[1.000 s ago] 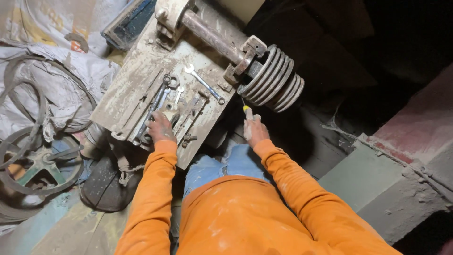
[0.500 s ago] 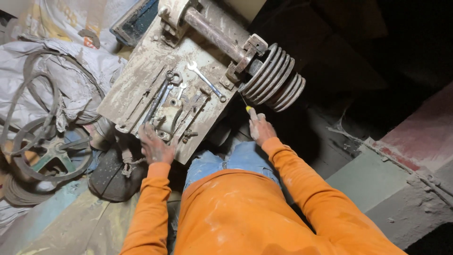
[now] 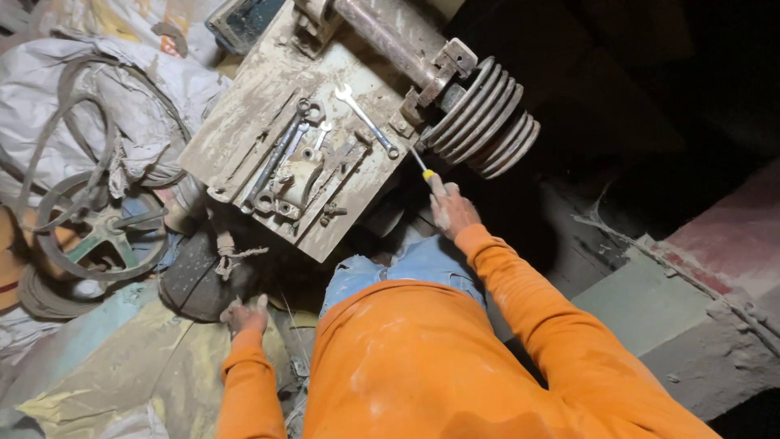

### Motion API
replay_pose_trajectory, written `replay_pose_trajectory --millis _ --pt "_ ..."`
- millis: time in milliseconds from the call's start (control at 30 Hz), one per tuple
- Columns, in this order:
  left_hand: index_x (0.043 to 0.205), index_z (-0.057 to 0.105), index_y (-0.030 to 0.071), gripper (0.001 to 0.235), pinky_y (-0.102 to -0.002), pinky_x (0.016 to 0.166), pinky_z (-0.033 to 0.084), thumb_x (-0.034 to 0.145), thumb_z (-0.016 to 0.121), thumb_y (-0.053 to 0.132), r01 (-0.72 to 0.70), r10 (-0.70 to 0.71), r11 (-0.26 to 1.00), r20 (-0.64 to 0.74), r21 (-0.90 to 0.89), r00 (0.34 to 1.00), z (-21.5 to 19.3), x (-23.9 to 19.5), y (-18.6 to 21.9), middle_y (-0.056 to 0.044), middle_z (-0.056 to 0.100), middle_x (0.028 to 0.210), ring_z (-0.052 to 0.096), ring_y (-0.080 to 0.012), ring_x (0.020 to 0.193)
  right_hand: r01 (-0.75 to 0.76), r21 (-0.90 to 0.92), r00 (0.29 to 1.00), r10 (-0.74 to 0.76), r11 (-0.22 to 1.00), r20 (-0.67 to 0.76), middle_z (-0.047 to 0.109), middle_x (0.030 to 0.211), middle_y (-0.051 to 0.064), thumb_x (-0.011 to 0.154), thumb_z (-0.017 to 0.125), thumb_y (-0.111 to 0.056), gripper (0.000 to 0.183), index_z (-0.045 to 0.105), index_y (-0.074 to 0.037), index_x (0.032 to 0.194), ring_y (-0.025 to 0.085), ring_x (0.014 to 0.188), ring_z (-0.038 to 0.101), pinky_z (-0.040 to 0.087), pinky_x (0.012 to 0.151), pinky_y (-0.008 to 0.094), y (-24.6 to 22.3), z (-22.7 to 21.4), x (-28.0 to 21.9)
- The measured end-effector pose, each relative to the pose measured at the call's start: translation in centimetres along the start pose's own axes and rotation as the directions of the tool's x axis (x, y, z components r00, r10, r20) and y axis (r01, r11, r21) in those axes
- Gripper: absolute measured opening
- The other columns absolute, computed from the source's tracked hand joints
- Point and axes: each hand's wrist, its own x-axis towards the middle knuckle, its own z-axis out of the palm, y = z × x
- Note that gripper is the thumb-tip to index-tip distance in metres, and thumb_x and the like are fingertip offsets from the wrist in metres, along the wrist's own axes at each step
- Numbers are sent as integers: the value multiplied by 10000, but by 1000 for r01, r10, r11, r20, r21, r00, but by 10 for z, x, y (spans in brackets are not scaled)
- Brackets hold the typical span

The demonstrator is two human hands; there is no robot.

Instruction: Maintaining and cleaning mechanical components of a machine using a screwdriver and wrenches.

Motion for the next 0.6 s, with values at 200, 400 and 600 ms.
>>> replay_pose_trajectory --millis 200,400,600 --pt "1545 227 -173 1244 -543 1128 347 810 716 704 115 -116 993 -17 -32 993 27 -22 -21 -424 232 1565 371 -536 1388 -2 -18 1000 3 1000 31 552 1102 267 1008 502 -242 552 360 -140 1531 469 797 662 529 719 562 -27 -1 31" --pt "1510 316 -114 1137 -569 1133 356 845 646 747 19 -19 999 9 -38 1000 28 -16 -9 -376 273 1585 305 -502 1479 -157 83 987 158 984 -7 586 1127 262 1049 472 -257 469 410 -189 1509 489 859 658 538 769 559 -1 -2 -2" --pt "1514 326 -121 1132 -561 1128 380 832 709 697 -6 6 1000 -17 1 1000 2 -24 12 -373 392 1503 427 -510 1378 -106 162 983 128 981 -134 610 1141 274 1046 493 -273 486 445 -137 1510 494 960 645 528 832 544 -17 13 20"
